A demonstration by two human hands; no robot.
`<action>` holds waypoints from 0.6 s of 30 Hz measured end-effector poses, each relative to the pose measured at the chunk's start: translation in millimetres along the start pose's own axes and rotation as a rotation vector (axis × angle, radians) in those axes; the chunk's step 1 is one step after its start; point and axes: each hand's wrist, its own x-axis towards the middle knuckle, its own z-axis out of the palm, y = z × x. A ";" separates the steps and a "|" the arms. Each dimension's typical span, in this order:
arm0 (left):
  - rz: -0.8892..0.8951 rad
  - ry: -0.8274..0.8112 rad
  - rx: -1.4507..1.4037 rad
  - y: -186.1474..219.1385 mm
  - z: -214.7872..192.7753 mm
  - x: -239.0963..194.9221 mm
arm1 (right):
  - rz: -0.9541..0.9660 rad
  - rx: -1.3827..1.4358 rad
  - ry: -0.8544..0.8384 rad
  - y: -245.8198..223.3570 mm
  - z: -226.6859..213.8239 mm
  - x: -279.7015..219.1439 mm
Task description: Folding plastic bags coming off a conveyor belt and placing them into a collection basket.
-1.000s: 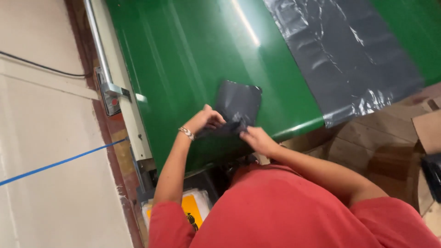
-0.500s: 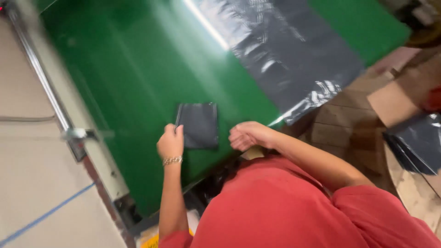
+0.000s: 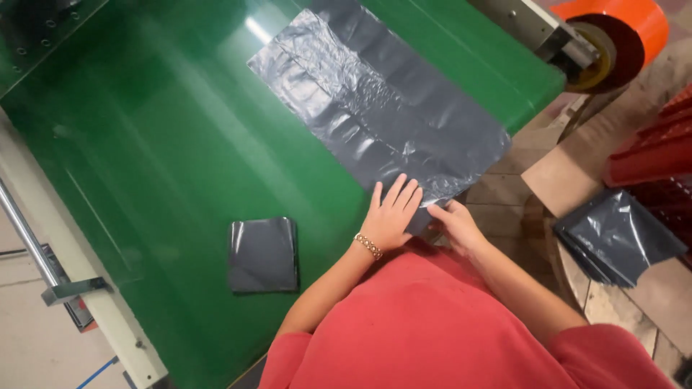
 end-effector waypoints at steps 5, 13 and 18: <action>0.031 0.565 0.052 -21.1 75.6 33.5 | -0.261 -0.353 -0.078 -9.8 -44.3 22.9; -0.166 0.070 -0.731 -21.0 -73.1 22.4 | -0.614 -0.846 0.052 -59.7 -136.1 89.8; -0.430 0.008 -1.024 -88.7 -111.2 18.8 | -0.421 -0.551 -0.460 -180.3 -72.1 91.6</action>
